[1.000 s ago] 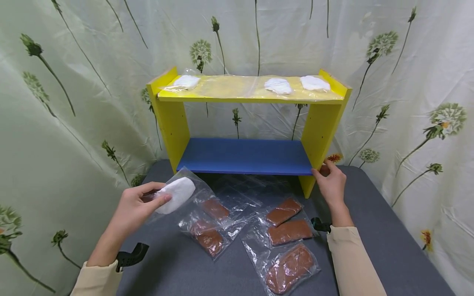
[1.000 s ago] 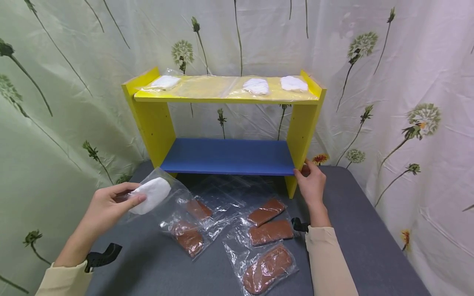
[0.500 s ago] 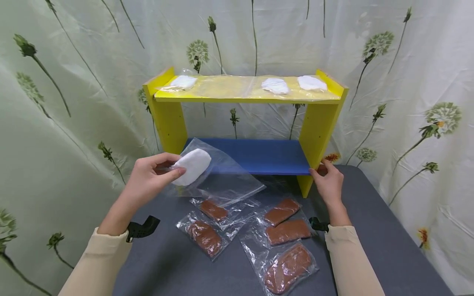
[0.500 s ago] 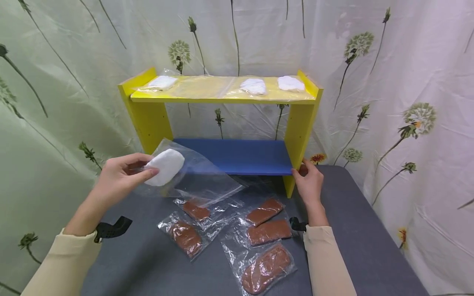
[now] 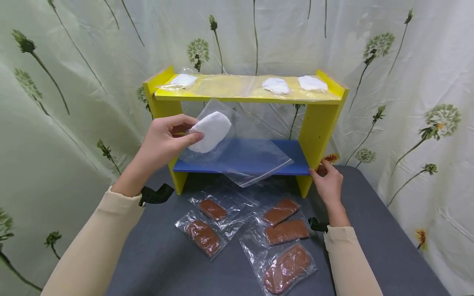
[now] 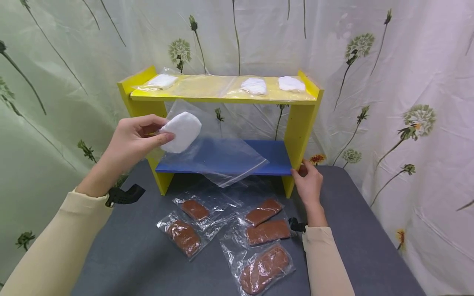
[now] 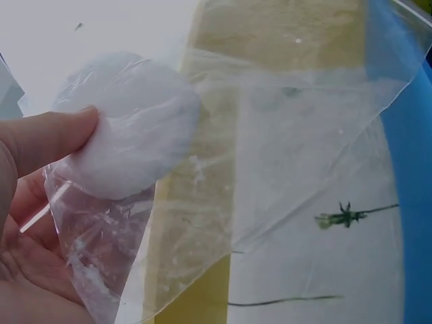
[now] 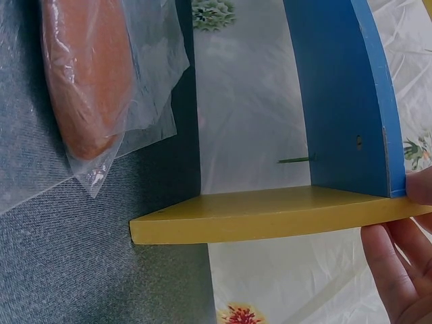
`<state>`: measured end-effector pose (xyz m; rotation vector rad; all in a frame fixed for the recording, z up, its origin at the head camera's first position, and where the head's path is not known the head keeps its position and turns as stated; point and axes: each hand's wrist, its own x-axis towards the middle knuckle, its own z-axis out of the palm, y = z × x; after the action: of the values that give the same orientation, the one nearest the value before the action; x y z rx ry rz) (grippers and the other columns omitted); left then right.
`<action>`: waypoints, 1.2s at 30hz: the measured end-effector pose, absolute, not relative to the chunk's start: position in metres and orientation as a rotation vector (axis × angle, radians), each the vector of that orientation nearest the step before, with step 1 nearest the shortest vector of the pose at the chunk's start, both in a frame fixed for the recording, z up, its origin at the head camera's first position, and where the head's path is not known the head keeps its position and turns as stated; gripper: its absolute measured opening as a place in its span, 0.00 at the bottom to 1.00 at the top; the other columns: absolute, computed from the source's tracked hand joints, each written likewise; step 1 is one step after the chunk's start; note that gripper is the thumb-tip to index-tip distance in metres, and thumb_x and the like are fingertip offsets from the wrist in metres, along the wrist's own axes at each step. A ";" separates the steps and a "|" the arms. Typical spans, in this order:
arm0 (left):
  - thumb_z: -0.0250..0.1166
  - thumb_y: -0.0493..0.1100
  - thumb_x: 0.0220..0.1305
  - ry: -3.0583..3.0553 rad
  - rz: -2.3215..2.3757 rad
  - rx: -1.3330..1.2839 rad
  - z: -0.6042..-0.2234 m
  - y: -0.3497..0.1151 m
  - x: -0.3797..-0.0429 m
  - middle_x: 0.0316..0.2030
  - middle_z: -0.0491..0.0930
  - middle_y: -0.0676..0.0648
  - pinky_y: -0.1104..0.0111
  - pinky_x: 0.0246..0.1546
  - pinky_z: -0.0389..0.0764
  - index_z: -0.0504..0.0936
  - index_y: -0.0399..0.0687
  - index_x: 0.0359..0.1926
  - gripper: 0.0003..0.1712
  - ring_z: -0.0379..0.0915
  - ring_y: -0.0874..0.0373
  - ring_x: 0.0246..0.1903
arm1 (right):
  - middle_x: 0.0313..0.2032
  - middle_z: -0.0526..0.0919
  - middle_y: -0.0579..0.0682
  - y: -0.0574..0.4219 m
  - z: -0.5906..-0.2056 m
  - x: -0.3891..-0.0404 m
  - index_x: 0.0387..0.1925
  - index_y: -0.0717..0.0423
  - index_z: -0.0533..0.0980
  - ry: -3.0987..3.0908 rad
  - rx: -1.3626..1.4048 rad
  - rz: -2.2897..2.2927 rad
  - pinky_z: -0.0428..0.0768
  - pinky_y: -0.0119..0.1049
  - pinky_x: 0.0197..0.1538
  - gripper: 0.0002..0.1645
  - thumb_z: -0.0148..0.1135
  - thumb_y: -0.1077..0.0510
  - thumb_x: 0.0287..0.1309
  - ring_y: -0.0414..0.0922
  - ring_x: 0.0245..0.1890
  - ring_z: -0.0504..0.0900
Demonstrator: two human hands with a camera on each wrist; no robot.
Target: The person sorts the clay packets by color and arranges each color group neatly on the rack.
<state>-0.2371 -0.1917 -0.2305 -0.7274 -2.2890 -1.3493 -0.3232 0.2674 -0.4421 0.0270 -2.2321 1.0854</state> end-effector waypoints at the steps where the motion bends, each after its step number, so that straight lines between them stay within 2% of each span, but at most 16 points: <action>1: 0.74 0.46 0.61 -2.279 -1.360 -0.737 -0.227 -0.189 -0.240 0.40 0.85 0.48 0.68 0.33 0.85 0.87 0.46 0.45 0.13 0.85 0.54 0.36 | 0.36 0.87 0.57 0.267 -0.442 -0.323 0.57 0.55 0.81 -2.233 0.022 1.085 0.76 0.44 0.40 0.23 0.71 0.54 0.61 0.53 0.38 0.83; 7: 0.75 0.44 0.60 -2.201 -1.501 -0.745 -0.203 -0.177 -0.256 0.42 0.86 0.44 0.67 0.38 0.84 0.87 0.43 0.47 0.16 0.83 0.50 0.39 | 0.35 0.86 0.58 0.267 -0.442 -0.322 0.56 0.56 0.81 -2.236 0.020 1.085 0.76 0.43 0.41 0.23 0.71 0.54 0.62 0.53 0.38 0.83; 15: 0.77 0.42 0.57 -2.037 -1.853 -0.630 -0.165 -0.167 -0.284 0.50 0.81 0.41 0.64 0.44 0.83 0.87 0.41 0.48 0.19 0.80 0.47 0.48 | 0.35 0.86 0.57 0.267 -0.442 -0.324 0.57 0.57 0.81 -2.230 0.040 1.075 0.77 0.41 0.41 0.23 0.72 0.55 0.61 0.53 0.38 0.83; 18: 0.78 0.40 0.55 -1.950 -2.001 -0.584 -0.153 -0.163 -0.297 0.49 0.81 0.40 0.63 0.44 0.84 0.87 0.39 0.48 0.19 0.78 0.46 0.48 | 0.35 0.87 0.57 0.267 -0.443 -0.324 0.57 0.56 0.81 -2.228 0.039 1.080 0.76 0.40 0.41 0.23 0.71 0.54 0.61 0.53 0.38 0.83; 25: 0.77 0.37 0.56 -1.844 -2.246 -0.401 -0.130 -0.152 -0.319 0.52 0.80 0.40 0.61 0.49 0.82 0.86 0.38 0.49 0.19 0.78 0.46 0.47 | 0.34 0.86 0.57 0.268 -0.443 -0.324 0.56 0.55 0.81 -2.217 0.038 1.079 0.75 0.39 0.39 0.22 0.71 0.55 0.61 0.52 0.36 0.82; 32: 0.76 0.33 0.56 -1.775 -2.398 -0.126 -0.119 -0.148 -0.336 0.51 0.79 0.44 0.67 0.44 0.84 0.86 0.38 0.42 0.12 0.77 0.52 0.42 | 0.36 0.87 0.58 0.268 -0.445 -0.324 0.59 0.54 0.80 -2.224 0.051 1.089 0.77 0.49 0.44 0.25 0.71 0.56 0.61 0.54 0.39 0.83; 36: 0.72 0.34 0.62 -1.905 -2.307 0.012 -0.123 -0.144 -0.342 0.50 0.79 0.46 0.72 0.38 0.82 0.85 0.39 0.41 0.07 0.75 0.54 0.37 | 0.36 0.87 0.58 0.270 -0.445 -0.325 0.60 0.54 0.79 -2.223 0.049 1.088 0.79 0.52 0.46 0.26 0.72 0.56 0.61 0.55 0.39 0.83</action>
<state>-0.3422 -0.1439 -0.1228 0.0122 -1.9050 -2.3070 -0.3250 0.2698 -0.4446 0.0491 -2.2234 1.0882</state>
